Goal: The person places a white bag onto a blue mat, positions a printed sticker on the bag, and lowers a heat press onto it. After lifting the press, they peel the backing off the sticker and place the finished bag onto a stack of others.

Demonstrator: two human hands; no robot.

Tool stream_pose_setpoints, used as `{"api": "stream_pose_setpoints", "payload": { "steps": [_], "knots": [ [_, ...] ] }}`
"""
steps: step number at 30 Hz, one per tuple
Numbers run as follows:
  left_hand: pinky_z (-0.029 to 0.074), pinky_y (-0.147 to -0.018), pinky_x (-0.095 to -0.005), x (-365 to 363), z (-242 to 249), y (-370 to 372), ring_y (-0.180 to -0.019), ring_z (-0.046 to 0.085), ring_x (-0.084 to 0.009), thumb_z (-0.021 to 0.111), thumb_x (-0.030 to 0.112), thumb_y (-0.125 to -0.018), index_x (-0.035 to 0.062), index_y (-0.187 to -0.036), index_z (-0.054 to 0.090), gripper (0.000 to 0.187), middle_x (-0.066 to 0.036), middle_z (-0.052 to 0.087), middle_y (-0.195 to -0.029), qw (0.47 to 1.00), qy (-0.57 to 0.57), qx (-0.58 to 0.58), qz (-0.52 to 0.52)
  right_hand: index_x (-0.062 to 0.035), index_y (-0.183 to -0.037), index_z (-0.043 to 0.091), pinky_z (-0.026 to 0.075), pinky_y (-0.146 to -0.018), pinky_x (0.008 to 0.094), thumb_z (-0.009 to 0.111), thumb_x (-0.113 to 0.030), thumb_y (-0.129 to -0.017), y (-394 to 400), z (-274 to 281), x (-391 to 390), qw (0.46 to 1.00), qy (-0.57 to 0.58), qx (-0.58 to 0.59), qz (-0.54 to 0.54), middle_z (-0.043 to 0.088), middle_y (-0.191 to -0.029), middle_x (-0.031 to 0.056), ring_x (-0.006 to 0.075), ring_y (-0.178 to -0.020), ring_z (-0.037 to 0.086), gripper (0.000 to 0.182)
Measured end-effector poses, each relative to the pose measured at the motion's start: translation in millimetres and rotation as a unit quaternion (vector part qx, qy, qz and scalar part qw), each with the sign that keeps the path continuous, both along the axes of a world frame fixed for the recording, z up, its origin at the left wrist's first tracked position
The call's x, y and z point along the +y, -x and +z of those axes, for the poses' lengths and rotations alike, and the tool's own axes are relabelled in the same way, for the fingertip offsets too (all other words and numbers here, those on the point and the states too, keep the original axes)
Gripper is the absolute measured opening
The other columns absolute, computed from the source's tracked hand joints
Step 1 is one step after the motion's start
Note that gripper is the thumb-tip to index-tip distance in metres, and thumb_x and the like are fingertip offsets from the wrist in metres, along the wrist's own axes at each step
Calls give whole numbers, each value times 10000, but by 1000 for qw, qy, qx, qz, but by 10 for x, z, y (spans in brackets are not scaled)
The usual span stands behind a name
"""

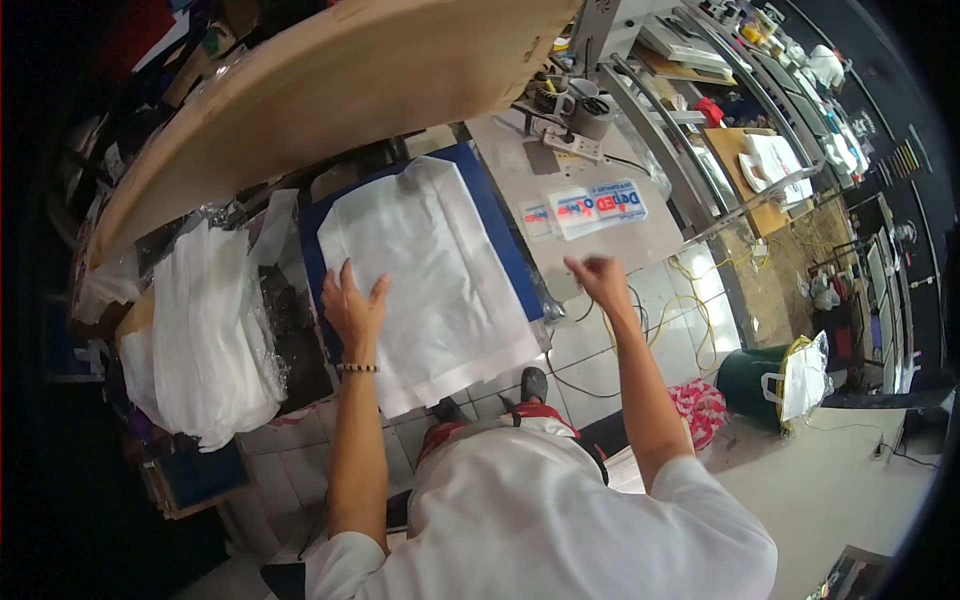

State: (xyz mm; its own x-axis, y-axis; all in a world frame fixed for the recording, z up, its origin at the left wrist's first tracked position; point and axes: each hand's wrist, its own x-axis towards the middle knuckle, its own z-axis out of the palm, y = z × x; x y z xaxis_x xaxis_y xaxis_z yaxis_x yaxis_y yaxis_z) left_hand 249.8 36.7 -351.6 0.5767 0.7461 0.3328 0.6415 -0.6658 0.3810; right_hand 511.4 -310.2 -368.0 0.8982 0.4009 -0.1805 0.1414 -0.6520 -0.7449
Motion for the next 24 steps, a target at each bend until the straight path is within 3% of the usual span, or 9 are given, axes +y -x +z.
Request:
{"api": "stream_pose_setpoints", "payload": {
  "steps": [2, 4, 7, 13, 15, 16, 20, 22, 24],
  "knots": [
    [416, -1042, -597, -115, -38, -94, -1327, 452, -493, 831, 508, -803, 87, -1423, 560, 797, -307, 457, -1466, 1000, -20, 13, 6, 5, -926, 757, 570, -784, 419, 819, -485, -821, -433, -428, 269, 997, 32, -72, -17, 757, -918, 183, 304, -859, 732, 505],
    [392, -1055, -626, -149, -127, -119, -1366, 412, -508, 830, 527, -797, 94, -1432, 552, 818, -315, 430, -1497, 999, -41, 27, 21, 9, -1140, 687, 512, -964, 459, 824, -380, -800, -657, -721, 485, 924, 101, -369, -19, 647, -1260, 252, 404, -1164, 619, 534],
    [348, -1069, -663, -59, -251, -53, -1415, 346, -524, 829, 545, -791, 105, -1438, 545, 833, -323, 386, -1537, 998, -58, 0, -8, -15, -1172, 657, 426, -1068, 506, 825, -356, -791, -760, -859, 530, 952, 124, -280, 25, 550, -1379, 237, 413, -1289, 510, 538],
    [326, -1113, -622, -123, -246, -69, -1454, 336, -481, 771, 558, -852, 107, -1427, 555, 762, -303, 384, -1558, 998, -59, 5, -16, 13, -1070, 696, 514, -980, 465, 749, -177, -849, -865, -1020, 428, 929, 96, -351, 68, 661, -1246, 231, 404, -1129, 637, 297],
    [326, -1108, -628, -158, -157, -77, -1457, 336, -479, 761, 557, -861, 100, -1429, 550, 759, -306, 377, -1562, 998, -57, 6, -13, -10, -962, 729, 546, -921, 459, 736, -147, -829, -961, -1101, 375, 964, 47, -252, 76, 705, -1138, 196, 379, -1064, 667, 191],
    [326, -1104, -633, -190, -139, -79, -1459, 336, -477, 752, 556, -869, 93, -1432, 546, 757, -310, 370, -1565, 999, -50, 9, -15, -39, -887, 768, 567, -815, 453, 740, -173, -851, -929, -1068, 395, 954, 18, -298, 26, 749, -1023, 156, 344, -943, 715, 141],
    [328, -1100, -639, -215, -118, -92, -1461, 339, -474, 742, 530, -885, 73, -1437, 534, 746, -317, 366, -1565, 998, -49, 43, -14, -36, -922, 784, 561, -761, 434, 779, -222, -849, -922, -820, 273, 977, 34, -211, -3, 761, -975, 175, 359, -849, 728, 200],
    [327, -1099, -643, -139, -142, -76, -1463, 336, -482, 734, 505, -898, 58, -1440, 527, 732, -326, 366, -1563, 997, -51, 32, -41, 3, -931, 768, 547, -702, 392, 832, -254, -828, -963, -768, 320, 992, 51, -109, -32, 754, -811, 157, 276, -740, 731, 284],
    [316, -1111, -635, -54, -205, -79, -1460, 334, -492, 734, 496, -900, 49, -1428, 529, 722, -331, 379, -1549, 996, -60, 11, -72, 5, -936, 765, 530, -670, 373, 837, -255, -834, -1031, -798, 295, 997, 8, -77, -30, 750, -799, 129, 230, -709, 705, 288]
  ]
}}
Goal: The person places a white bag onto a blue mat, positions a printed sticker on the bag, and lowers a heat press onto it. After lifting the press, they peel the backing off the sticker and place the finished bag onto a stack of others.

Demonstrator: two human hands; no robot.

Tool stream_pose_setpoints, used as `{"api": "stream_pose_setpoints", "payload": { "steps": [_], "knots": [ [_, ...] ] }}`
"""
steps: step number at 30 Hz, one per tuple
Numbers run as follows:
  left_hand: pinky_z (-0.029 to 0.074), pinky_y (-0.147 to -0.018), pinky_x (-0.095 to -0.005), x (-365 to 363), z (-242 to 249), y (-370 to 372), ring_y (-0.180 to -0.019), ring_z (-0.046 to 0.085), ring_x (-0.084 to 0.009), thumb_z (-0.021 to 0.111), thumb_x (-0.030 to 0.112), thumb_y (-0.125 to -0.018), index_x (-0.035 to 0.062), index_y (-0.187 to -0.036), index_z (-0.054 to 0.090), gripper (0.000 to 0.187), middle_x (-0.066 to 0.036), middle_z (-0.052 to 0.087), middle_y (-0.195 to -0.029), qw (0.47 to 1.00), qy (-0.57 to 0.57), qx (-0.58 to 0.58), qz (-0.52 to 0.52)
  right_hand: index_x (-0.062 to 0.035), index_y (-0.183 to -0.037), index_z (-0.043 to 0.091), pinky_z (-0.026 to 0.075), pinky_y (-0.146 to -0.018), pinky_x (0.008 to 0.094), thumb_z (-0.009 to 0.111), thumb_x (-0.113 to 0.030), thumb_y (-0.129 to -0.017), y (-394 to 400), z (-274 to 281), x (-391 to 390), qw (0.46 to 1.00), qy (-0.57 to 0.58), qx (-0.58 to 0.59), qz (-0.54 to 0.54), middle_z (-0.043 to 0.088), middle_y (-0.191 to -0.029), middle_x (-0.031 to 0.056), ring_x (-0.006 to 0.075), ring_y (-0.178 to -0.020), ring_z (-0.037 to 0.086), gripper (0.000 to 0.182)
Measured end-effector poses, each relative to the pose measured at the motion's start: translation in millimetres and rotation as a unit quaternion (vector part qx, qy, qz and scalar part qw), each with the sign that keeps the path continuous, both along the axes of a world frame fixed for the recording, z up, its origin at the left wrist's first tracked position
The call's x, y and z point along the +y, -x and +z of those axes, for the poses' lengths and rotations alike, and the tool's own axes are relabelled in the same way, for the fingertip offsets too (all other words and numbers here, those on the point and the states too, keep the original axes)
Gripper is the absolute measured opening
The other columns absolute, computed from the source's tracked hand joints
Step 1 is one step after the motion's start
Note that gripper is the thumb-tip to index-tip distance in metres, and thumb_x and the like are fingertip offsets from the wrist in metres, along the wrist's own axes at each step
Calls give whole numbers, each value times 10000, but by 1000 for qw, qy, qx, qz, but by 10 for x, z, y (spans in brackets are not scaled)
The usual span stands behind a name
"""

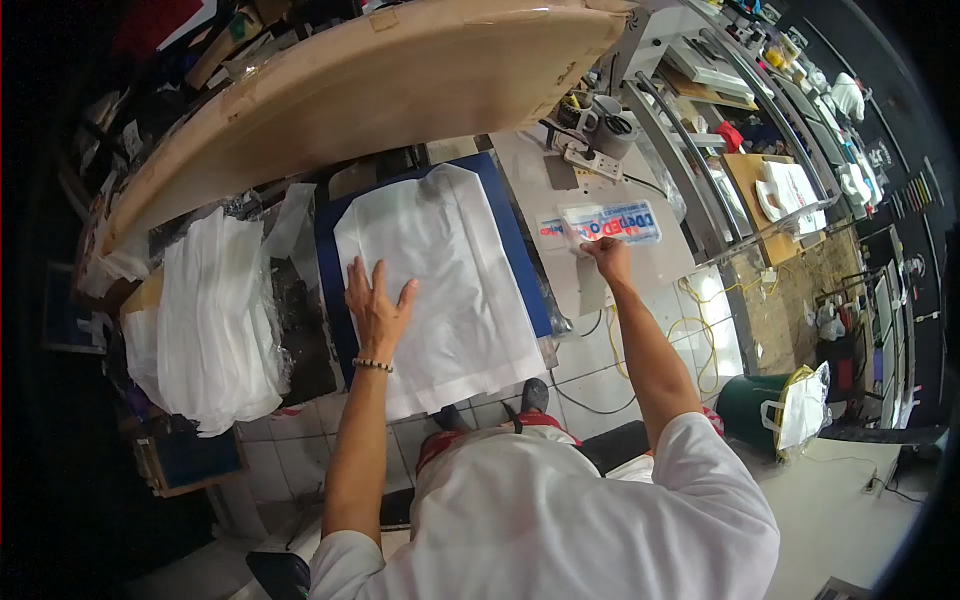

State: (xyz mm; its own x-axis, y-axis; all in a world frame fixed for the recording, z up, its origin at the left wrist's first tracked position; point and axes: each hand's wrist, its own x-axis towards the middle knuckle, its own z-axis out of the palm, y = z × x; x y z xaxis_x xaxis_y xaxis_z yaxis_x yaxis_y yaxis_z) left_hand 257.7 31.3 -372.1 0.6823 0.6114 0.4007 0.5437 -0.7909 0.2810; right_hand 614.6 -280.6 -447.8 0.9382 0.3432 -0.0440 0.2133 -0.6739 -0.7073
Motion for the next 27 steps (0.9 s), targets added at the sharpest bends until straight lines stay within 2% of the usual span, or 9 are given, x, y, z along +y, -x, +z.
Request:
{"api": "stream_pose_setpoints", "payload": {
  "steps": [7, 12, 13, 15, 16, 17, 19, 20, 27],
  "knots": [
    [313, -1112, -641, 17, -22, -9, -1468, 331, -485, 723, 498, -912, 43, -1419, 535, 707, -318, 375, -1564, 999, -23, -10, -32, 5, -931, 731, 519, -653, 282, 797, -121, -885, -242, -154, -173, 981, -181, -65, -33, 749, -822, 74, 148, -689, 670, 149],
    [369, -1097, -575, -146, 344, -52, -1383, 449, -479, 686, 576, -926, 60, -1503, 467, 805, -313, 454, -1506, 995, 19, -65, -70, -38, -972, 711, 555, -837, 367, 757, -1, -802, 928, 1367, 486, 905, -235, -328, 137, 747, -1049, 132, 271, -949, 722, 181],
    [369, -1097, -575, -247, 544, -67, -1383, 449, -479, 686, 576, -926, 60, -1503, 467, 805, -313, 454, -1506, 996, 19, -62, -67, -51, -977, 692, 551, -880, 386, 740, 27, -759, 1358, 1584, 667, 915, -248, -272, 164, 738, -1079, 114, 323, -1007, 705, 236],
    [463, -1027, -485, -440, 950, -91, -1266, 577, -443, 680, 580, -930, 63, -1503, 472, 799, -293, 524, -1441, 825, 520, -202, -90, -52, -992, 666, 555, -856, 393, 734, 23, -762, 1927, 1548, 1025, 888, -226, -277, 288, 733, -1128, 121, 333, -991, 700, 251],
    [524, -954, -418, -515, 1114, -99, -1150, 664, -394, 758, 409, -912, 56, -1441, 509, 683, -270, 609, -1334, 777, 582, -232, -59, -59, -997, 673, 550, -869, 401, 749, -29, -777, 2188, 1451, 1215, 888, -203, -253, 326, 728, -1142, 119, 331, -1007, 694, 235],
    [524, -954, -418, -437, 1014, -78, -1150, 664, -394, 758, 409, -912, 56, -1441, 509, 683, -270, 609, -1334, 777, 582, -232, -59, -66, -1003, 679, 544, -881, 409, 765, -81, -792, 2381, 1360, 1352, 885, -180, -230, 363, 724, -1156, 117, 330, -1023, 688, 228],
    [545, -929, -425, -112, 558, -17, -1112, 687, -367, 788, 198, -864, 38, -1361, 531, 581, -250, 660, -1257, 950, 266, -160, -37, -76, -1048, 695, 517, -934, 429, 772, -135, -806, 2559, 1216, 1457, 880, -157, -233, 382, 702, -1212, 120, 332, -1088, 662, 261],
    [546, -941, -425, 54, 368, 6, -1117, 697, -354, 771, 65, -823, 54, -1312, 541, 540, -239, 684, -1229, 951, 263, -158, -32, -85, -1094, 710, 490, -987, 450, 780, -188, -821, 2592, 1190, 1487, 874, -135, -236, 402, 680, -1269, 124, 334, -1154, 636, 300],
    [556, -927, -438, 397, 411, 112, -1157, 672, -415, 814, 76, -805, 70, -1329, 535, 593, -247, 672, -1275, 949, 291, -87, -87, -128, -1212, 722, 349, -1131, 563, 723, -280, -889, 2045, 1165, 1099, 902, -21, -330, 277, 557, -1458, 149, 395, -1363, 476, 356]
  ]
}}
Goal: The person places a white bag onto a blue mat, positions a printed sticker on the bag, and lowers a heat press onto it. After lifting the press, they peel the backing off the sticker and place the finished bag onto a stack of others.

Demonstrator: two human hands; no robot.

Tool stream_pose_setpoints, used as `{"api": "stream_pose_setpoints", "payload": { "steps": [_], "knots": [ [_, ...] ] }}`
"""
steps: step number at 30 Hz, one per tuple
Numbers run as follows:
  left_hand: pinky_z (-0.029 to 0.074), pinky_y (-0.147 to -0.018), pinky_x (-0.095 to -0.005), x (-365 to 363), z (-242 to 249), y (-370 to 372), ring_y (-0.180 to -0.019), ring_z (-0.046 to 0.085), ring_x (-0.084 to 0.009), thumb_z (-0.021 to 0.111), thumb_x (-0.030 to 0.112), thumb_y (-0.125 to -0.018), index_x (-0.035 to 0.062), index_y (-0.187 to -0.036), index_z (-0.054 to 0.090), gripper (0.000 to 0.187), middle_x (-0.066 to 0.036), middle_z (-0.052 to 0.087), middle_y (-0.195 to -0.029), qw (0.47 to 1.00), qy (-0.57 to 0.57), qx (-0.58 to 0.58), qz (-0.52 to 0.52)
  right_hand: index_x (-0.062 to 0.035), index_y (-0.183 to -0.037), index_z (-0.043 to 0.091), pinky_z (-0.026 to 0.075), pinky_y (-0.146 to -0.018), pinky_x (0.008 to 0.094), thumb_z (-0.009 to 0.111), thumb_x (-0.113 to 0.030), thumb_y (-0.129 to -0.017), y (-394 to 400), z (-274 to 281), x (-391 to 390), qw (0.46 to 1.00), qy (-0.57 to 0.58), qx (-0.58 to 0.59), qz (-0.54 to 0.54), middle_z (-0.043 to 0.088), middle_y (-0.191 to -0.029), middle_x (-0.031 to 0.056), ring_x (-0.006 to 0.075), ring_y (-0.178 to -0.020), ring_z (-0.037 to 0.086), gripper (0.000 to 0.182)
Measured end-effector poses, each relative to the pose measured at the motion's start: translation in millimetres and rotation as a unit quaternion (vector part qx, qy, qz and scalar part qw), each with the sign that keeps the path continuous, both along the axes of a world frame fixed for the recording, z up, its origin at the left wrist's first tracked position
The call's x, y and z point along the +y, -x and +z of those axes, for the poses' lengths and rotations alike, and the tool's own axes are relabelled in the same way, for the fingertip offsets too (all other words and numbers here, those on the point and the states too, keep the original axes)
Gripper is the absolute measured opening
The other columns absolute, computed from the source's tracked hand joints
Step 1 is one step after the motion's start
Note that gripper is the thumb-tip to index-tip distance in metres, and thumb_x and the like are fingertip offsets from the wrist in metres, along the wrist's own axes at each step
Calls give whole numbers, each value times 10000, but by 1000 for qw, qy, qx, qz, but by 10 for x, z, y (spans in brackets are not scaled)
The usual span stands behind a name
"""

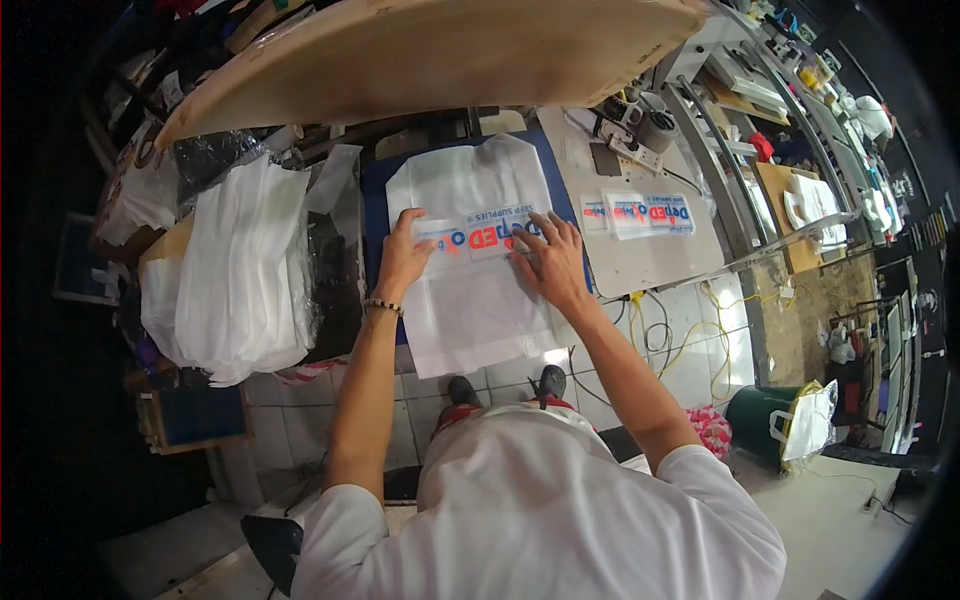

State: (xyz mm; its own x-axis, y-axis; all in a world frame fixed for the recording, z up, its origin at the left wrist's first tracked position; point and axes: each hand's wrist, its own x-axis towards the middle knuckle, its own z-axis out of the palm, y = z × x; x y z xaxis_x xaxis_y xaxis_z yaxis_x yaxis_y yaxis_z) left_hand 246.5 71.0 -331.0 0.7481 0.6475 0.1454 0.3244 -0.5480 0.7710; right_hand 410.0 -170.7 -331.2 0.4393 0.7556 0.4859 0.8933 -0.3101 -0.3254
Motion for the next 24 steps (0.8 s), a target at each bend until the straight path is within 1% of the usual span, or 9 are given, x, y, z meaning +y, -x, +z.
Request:
{"api": "stream_pose_setpoints", "payload": {
  "steps": [1, 3, 4, 6, 7, 9, 12, 19, 24],
  "knots": [
    [556, -927, -438, 9, -43, 1, -1157, 672, -415, 814, 76, -805, 70, -1329, 535, 593, -247, 672, -1275, 1000, 1, -2, 1, -128, -1212, 722, 349, -1131, 563, 723, -280, -889, -47, -40, -50, 1000, 1, -2, 1, 557, -1458, 149, 395, -1363, 476, 356],
    [525, -958, -448, 20, -128, 7, -1174, 646, -398, 828, 93, -791, 63, -1317, 555, 593, -216, 665, -1269, 999, -15, -35, 4, -143, -1239, 716, 341, -1139, 571, 700, -289, -912, -115, -130, -119, 998, 37, 57, 8, 562, -1456, 135, 387, -1375, 474, 359],
    [525, -958, -448, -30, -87, 32, -1174, 646, -398, 828, 93, -791, 63, -1317, 555, 593, -216, 665, -1269, 999, -15, -35, 4, -143, -1239, 716, 341, -1139, 571, 700, -289, -912, -117, -147, -132, 998, 37, 56, 9, 562, -1456, 135, 387, -1375, 474, 359],
    [458, -1013, -456, -194, 31, 122, -1189, 579, -383, 852, 155, -779, 59, -1222, 631, 505, -171, 637, -1265, 979, -198, -16, 43, -149, -1262, 710, 335, -1147, 572, 693, -287, -922, -114, -184, -153, 998, 24, 50, 10, 568, -1451, 138, 383, -1395, 462, 367],
    [458, -1013, -456, -214, -51, 179, -1189, 579, -383, 852, 155, -779, 59, -1222, 631, 505, -171, 637, -1265, 979, -200, -16, 43, -149, -1262, 710, 335, -1147, 572, 693, -287, -922, -116, -210, -164, 998, 22, 50, 11, 568, -1451, 138, 383, -1395, 462, 367],
    [400, -1043, -478, -183, -275, 280, -1195, 508, -373, 852, 215, -788, 78, -1132, 702, 399, -146, 595, -1281, 974, -220, -32, 46, -146, -1270, 708, 328, -1153, 568, 683, -273, -929, -121, -255, -152, 998, -2, 55, 3, 568, -1457, 144, 390, -1408, 456, 365],
    [407, -1047, -502, -273, -280, 350, -1207, 509, -380, 840, 252, -820, 83, -1103, 736, 346, -165, 586, -1331, 970, -237, -37, 44, -143, -1277, 705, 329, -1153, 554, 684, -250, -924, -131, -212, -169, 998, 0, 66, 10, 571, -1459, 150, 396, -1409, 462, 369],
    [387, -1075, -500, -300, -255, 378, -1253, 482, -382, 838, 262, -825, 87, -1115, 746, 351, -163, 568, -1362, 975, -214, -47, 38, -104, -1253, 717, 334, -1148, 532, 690, -226, -914, -198, -264, -178, 997, -25, 77, 20, 580, -1458, 151, 397, -1404, 471, 361],
    [411, -1071, -483, -290, -251, 382, -1257, 499, -368, 852, 256, -813, 75, -1112, 741, 366, -164, 566, -1366, 975, -217, -42, 34, -86, -1260, 716, 338, -1157, 510, 736, -235, -886, -214, -236, -217, 995, -14, 99, 28, 573, -1465, 167, 395, -1398, 481, 402]
  ]
}}
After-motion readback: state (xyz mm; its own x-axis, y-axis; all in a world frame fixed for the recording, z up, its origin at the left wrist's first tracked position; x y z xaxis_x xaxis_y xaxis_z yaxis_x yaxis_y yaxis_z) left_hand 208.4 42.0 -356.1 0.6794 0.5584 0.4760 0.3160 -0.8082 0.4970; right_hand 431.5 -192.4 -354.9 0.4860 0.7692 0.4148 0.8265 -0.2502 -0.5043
